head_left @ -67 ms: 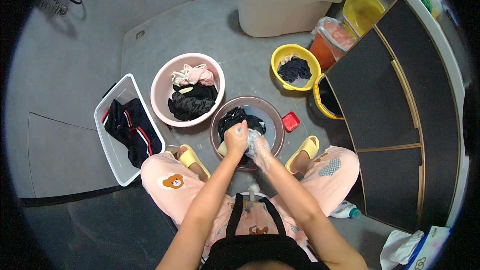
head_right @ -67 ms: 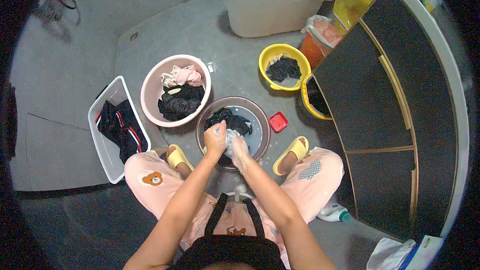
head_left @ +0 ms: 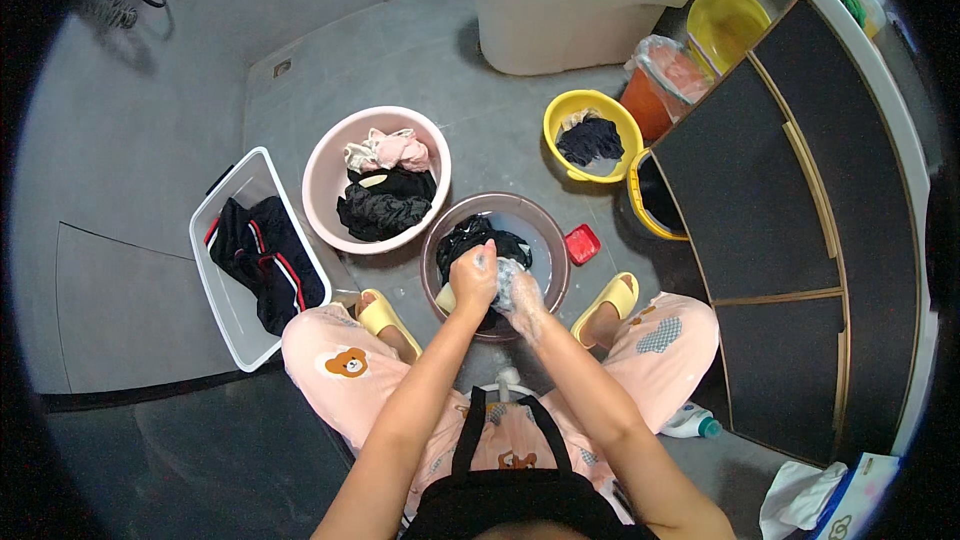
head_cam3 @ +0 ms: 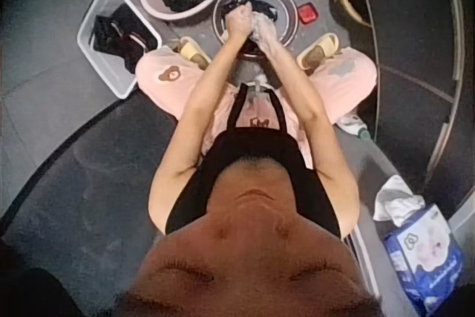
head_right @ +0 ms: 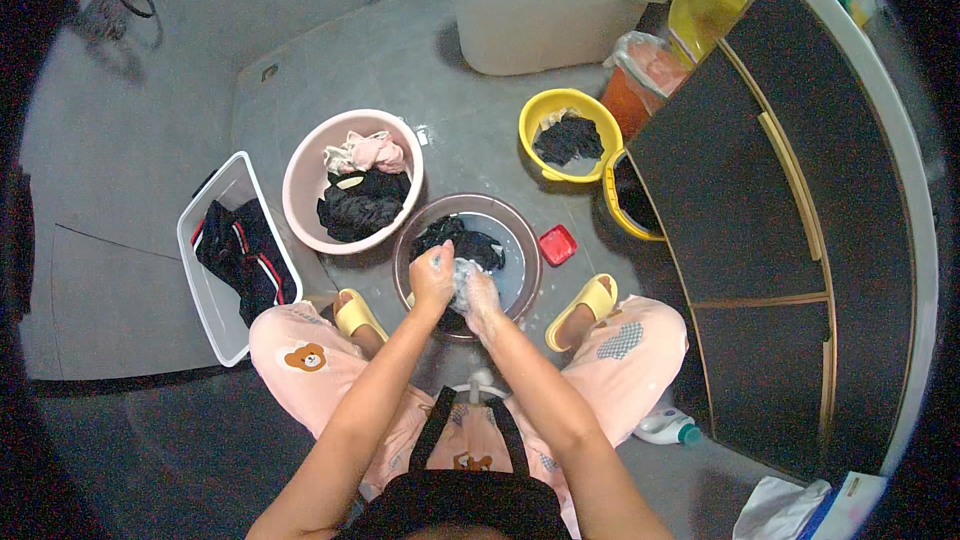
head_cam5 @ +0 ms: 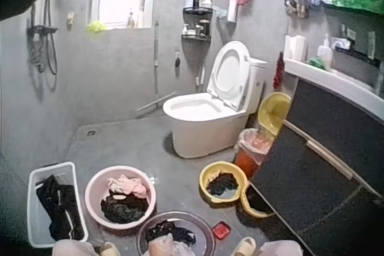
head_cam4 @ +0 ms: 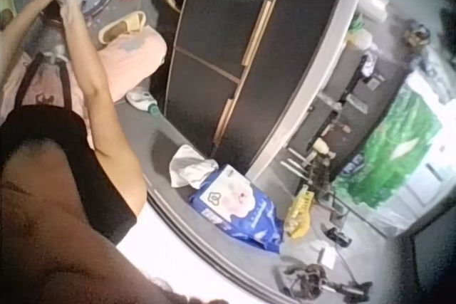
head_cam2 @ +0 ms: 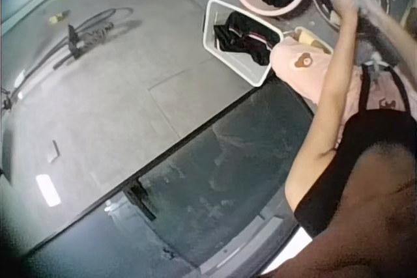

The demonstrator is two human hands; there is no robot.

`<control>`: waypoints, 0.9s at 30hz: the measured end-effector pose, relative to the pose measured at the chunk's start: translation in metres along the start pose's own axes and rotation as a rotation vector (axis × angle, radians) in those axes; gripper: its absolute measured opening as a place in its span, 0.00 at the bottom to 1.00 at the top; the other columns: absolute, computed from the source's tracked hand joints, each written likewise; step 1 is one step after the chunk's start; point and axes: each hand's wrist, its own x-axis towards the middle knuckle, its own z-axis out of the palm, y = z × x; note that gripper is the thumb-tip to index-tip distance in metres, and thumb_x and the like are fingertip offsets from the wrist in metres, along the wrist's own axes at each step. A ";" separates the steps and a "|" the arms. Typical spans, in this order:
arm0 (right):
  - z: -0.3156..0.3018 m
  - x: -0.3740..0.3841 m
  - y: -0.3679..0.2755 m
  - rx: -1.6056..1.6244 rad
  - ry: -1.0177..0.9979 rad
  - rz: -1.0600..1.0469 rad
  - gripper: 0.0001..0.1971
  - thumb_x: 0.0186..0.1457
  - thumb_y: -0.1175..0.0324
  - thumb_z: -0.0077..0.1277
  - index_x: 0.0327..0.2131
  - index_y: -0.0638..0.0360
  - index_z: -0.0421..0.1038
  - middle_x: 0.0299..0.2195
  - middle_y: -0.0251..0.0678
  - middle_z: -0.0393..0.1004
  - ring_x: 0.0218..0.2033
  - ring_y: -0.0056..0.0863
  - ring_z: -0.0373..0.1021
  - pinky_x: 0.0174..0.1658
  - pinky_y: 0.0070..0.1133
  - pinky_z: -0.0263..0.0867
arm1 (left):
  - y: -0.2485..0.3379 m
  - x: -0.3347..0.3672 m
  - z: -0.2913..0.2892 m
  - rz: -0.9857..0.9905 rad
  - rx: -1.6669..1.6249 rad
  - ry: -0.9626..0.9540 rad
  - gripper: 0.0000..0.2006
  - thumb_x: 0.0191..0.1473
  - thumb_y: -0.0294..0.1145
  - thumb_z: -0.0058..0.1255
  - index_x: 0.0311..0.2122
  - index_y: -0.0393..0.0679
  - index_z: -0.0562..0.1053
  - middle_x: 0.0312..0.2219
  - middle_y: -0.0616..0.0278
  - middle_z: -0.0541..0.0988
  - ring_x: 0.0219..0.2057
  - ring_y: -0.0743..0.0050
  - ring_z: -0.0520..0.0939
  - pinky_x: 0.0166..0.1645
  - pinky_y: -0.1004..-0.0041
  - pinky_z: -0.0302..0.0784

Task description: The person sits on the bathroom floor and hand washes clothes in a metal basin. They scrub a white garment and then a dark garment using a bar of soap, rinsing them in the soapy water.

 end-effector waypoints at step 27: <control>-0.020 0.021 -0.014 0.199 -0.030 -0.063 0.28 0.44 0.59 0.53 0.45 0.64 0.54 0.27 0.36 0.67 0.23 0.25 0.66 0.21 0.20 0.65 | 0.021 -0.050 0.003 0.191 0.056 -0.124 0.14 0.40 0.41 0.51 0.16 0.42 0.67 0.13 0.50 0.71 0.17 0.51 0.73 0.22 0.65 0.67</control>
